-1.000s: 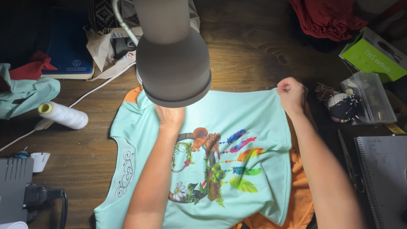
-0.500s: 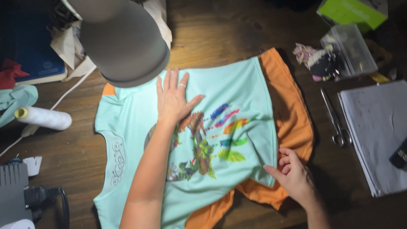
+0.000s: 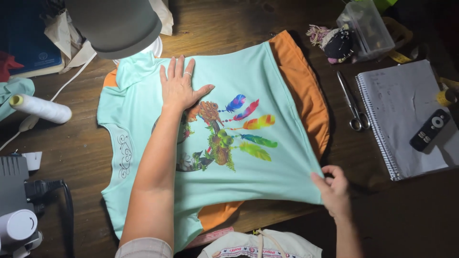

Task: The person lays a light green t-shirt on top of an orange t-shirt on a wooden table. They smooth out the fabric and then use a yellow measuring tape to measure the width of the green t-shirt's hem.

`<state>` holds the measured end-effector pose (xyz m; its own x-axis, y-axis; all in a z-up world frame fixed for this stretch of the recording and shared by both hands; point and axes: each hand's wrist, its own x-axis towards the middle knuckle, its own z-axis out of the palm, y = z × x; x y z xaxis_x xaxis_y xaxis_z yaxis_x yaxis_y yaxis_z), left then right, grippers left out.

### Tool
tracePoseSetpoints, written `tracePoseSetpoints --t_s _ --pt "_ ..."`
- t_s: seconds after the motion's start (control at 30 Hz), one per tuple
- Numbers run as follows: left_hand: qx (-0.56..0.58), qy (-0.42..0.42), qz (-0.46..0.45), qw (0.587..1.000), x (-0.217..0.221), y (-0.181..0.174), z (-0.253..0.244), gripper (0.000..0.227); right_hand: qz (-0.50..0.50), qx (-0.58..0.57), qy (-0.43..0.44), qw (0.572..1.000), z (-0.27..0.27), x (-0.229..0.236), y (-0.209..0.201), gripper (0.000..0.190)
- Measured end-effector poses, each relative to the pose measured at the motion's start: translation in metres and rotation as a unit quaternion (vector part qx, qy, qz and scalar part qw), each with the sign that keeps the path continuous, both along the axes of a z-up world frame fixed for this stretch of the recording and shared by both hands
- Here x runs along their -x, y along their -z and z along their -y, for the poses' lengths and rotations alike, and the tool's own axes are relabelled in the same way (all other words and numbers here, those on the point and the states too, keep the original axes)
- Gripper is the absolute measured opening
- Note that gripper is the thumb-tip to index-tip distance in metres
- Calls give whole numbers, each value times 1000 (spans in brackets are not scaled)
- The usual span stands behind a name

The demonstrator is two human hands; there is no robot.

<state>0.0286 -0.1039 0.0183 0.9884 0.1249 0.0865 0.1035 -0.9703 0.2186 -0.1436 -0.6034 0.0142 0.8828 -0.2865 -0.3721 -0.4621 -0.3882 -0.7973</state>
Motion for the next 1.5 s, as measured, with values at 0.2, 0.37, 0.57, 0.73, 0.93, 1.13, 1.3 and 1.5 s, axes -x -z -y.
tracePoseSetpoints --t_s 0.2,0.37,0.57,0.73,0.93,1.13,1.3,1.5 --pt "-4 -2 -71 997 -1 -12 3 111 48 178 -132 974 -12 4 -19 39" --pt "-28 4 59 998 56 0 23 91 196 228 -154 941 -4 -51 -13 37" --pt "-14 -50 32 998 275 -46 61 109 68 311 -247 915 9 -87 13 51" --pt "23 -107 8 994 379 -8 74 122 185 235 -180 937 37 -95 62 25" --pt "17 -22 -1 1000 395 -16 49 125 155 87 -27 984 60 -98 44 30" --pt "66 15 40 997 401 -26 59 90 257 315 -117 906 23 -18 -3 66" --pt "135 28 135 981 410 -26 72 42 410 313 -181 837 -20 72 -45 57" --pt "243 68 144 957 420 -26 63 18 190 271 -194 924 -15 69 0 42"
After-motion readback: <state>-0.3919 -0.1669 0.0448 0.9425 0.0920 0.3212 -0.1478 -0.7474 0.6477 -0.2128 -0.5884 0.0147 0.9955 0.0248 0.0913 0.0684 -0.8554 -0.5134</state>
